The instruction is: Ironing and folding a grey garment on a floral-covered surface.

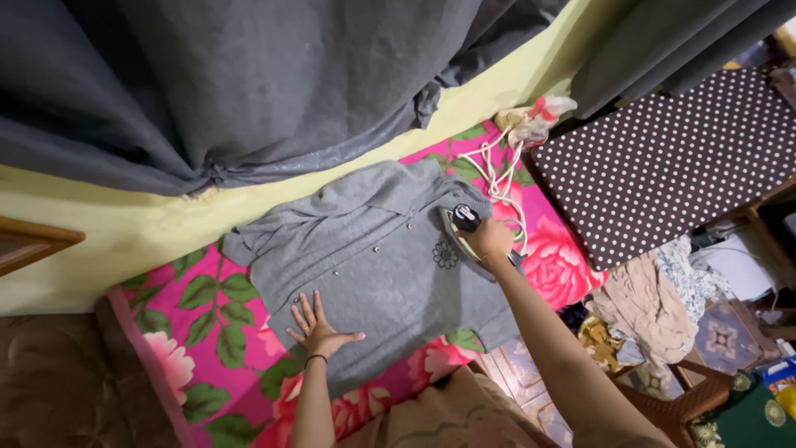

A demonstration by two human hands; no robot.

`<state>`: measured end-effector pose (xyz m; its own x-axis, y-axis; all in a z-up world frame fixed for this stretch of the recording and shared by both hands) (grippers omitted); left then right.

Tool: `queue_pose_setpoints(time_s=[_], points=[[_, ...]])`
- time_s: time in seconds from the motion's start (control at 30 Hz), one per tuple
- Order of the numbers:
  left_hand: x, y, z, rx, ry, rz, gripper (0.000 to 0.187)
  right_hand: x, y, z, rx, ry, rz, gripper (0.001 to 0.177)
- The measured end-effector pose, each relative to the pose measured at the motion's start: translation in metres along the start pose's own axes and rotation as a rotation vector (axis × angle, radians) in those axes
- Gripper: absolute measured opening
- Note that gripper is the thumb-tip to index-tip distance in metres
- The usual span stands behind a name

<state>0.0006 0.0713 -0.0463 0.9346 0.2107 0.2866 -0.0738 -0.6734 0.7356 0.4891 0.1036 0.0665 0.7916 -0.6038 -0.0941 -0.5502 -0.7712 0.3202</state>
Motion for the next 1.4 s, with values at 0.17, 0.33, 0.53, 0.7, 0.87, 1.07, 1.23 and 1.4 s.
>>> queue_pose_setpoints(time_s=[0.17, 0.33, 0.53, 0.7, 0.87, 1.07, 1.23, 1.4], points=[[-0.002, -0.006, 0.003, -0.021, -0.018, -0.001, 0.175, -0.02, 0.074, 0.022, -0.198, 0.119, -0.31, 0.066], [-0.014, -0.01, 0.009, -0.016, -0.012, -0.001, 0.175, -0.055, 0.154, 0.076, -0.317, 0.147, -0.795, 0.06], [-0.057, -0.078, 0.044, 0.032, 0.198, 0.113, 0.106, -0.145, 0.089, 0.076, -0.268, 0.274, -0.826, 0.063], [-0.041, -0.034, -0.003, 0.027, 0.636, 0.265, 0.069, -0.172, 0.058, 0.078, -0.255, 0.336, -0.687, 0.067], [-0.046, -0.015, -0.033, 0.173, 0.894, 0.547, 0.071, -0.129, 0.166, 0.137, -0.35, 0.381, -0.891, 0.046], [-0.038, 0.039, -0.078, 0.311, 1.049, 0.63, 0.075, -0.192, 0.196, 0.124, -0.266, 0.141, -1.006, 0.036], [-0.052, 0.066, -0.096, 0.369, 1.056, 0.601, 0.077, -0.269, 0.149, 0.131, -0.309, 0.252, -0.755, 0.062], [-0.075, 0.068, -0.102, 0.397, 1.02, 0.64, 0.075, -0.273, 0.207, 0.123, -0.327, 0.227, -0.923, 0.048]])
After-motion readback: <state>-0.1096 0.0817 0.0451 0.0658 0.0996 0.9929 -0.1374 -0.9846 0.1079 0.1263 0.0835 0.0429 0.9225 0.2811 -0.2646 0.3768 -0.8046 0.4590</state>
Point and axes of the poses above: each hand's wrist, its own y-axis away from the middle knuckle, its own z-axis out of the palm, x = y × z, the point moved 9 cm from there along -y, towards the middle knuckle, and after that the axes turned 12 degrees about -x, right-handed, at the moved point
